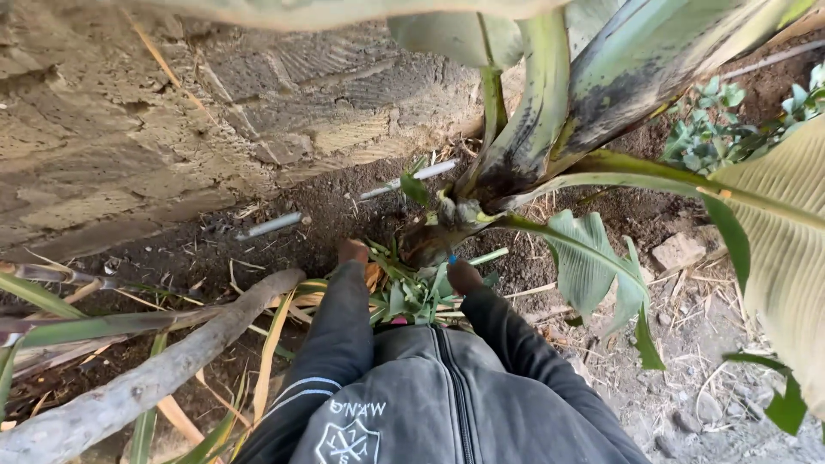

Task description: The person prunes dead leaves and cleans the base of a banana plant using a utility knife.

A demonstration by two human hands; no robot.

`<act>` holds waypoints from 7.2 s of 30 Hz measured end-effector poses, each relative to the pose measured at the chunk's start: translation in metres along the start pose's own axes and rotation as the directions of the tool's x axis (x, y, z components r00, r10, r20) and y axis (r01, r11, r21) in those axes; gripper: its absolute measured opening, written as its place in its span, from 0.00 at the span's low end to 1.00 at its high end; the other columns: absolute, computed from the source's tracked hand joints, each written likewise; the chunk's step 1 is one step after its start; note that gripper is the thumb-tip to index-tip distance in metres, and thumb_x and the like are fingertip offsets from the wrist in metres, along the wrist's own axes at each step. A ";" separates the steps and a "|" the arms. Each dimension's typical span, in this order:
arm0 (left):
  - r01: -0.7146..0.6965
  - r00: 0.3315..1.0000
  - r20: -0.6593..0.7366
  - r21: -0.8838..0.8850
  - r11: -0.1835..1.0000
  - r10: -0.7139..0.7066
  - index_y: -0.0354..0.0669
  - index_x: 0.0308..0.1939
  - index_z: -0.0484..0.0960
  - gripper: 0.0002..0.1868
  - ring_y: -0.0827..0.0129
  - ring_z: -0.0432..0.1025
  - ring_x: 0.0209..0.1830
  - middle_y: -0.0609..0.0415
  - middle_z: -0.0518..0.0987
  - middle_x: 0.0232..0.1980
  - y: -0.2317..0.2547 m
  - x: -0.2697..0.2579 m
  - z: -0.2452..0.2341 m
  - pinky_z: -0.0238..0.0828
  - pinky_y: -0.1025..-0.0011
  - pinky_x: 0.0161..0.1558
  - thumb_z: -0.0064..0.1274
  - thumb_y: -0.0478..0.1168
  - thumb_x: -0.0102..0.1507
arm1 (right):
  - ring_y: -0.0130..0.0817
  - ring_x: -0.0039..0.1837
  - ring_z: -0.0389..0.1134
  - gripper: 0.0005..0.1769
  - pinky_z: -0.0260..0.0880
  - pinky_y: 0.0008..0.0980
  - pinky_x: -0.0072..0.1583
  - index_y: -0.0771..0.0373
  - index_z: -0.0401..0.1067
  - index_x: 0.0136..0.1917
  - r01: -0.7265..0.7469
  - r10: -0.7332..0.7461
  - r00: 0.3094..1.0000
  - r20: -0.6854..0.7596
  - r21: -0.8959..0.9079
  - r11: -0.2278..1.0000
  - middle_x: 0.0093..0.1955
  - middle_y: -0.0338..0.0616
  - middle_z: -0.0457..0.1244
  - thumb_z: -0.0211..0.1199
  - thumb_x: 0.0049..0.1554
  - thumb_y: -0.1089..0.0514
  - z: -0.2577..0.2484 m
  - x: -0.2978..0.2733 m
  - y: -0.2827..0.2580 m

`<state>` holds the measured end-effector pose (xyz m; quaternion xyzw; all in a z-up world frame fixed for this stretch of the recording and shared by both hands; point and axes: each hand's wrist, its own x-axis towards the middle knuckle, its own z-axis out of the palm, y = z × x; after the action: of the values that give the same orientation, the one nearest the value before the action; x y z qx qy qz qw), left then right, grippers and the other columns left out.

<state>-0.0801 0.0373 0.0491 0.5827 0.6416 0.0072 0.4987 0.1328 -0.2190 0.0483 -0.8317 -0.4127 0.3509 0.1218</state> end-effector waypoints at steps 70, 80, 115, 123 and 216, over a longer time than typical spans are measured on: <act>-0.814 0.338 0.659 -0.153 0.561 0.672 0.40 0.57 0.82 0.15 0.61 0.76 0.38 0.45 0.82 0.44 0.219 0.046 0.079 0.75 0.61 0.41 0.51 0.45 0.72 | 0.36 0.38 0.68 0.17 0.69 0.38 0.43 0.62 0.75 0.57 -0.067 0.483 0.725 -0.491 0.648 0.759 0.36 0.47 0.68 0.61 0.61 0.49 -0.057 -0.117 -0.116; -0.926 0.171 0.543 -0.196 0.322 0.822 0.39 0.51 0.79 0.13 0.62 0.79 0.39 0.47 0.83 0.43 0.214 0.055 0.078 0.74 0.63 0.45 0.53 0.45 0.71 | 0.32 0.42 0.66 0.16 0.68 0.34 0.46 0.63 0.73 0.58 -0.013 0.541 0.612 -0.577 0.677 0.736 0.42 0.46 0.68 0.58 0.66 0.49 0.008 -0.055 -0.106; -0.957 0.132 0.354 -0.200 0.212 0.926 0.36 0.39 0.78 0.20 0.68 0.74 0.33 0.49 0.78 0.39 0.182 0.050 0.103 0.77 0.66 0.38 0.75 0.34 0.52 | 0.53 0.34 0.70 0.23 0.68 0.48 0.35 0.60 0.75 0.59 -0.147 0.403 0.421 -0.813 0.377 0.914 0.33 0.57 0.67 0.56 0.65 0.41 -0.024 0.016 -0.129; -0.964 0.154 0.398 -0.142 0.226 0.904 0.33 0.39 0.79 0.14 0.66 0.76 0.35 0.48 0.79 0.43 0.186 0.049 0.105 0.81 0.69 0.40 0.68 0.33 0.56 | 0.58 0.35 0.70 0.19 0.67 0.54 0.35 0.58 0.73 0.54 -0.282 0.443 0.364 -0.819 0.357 0.891 0.33 0.57 0.67 0.56 0.65 0.42 0.003 -0.001 -0.138; -0.972 0.157 0.417 -0.094 0.215 0.895 0.32 0.47 0.83 0.24 0.66 0.77 0.32 0.45 0.81 0.46 0.191 0.056 0.111 0.82 0.70 0.35 0.75 0.37 0.52 | 0.35 0.34 0.70 0.21 0.70 0.37 0.39 0.58 0.73 0.66 -0.218 0.569 0.519 -0.639 0.544 0.810 0.38 0.48 0.70 0.59 0.64 0.49 -0.040 -0.034 -0.134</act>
<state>0.1426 0.0776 0.0705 0.8871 0.0265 0.1370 0.4400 0.0656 -0.1575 0.1596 -0.9277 -0.0330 0.0497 0.3686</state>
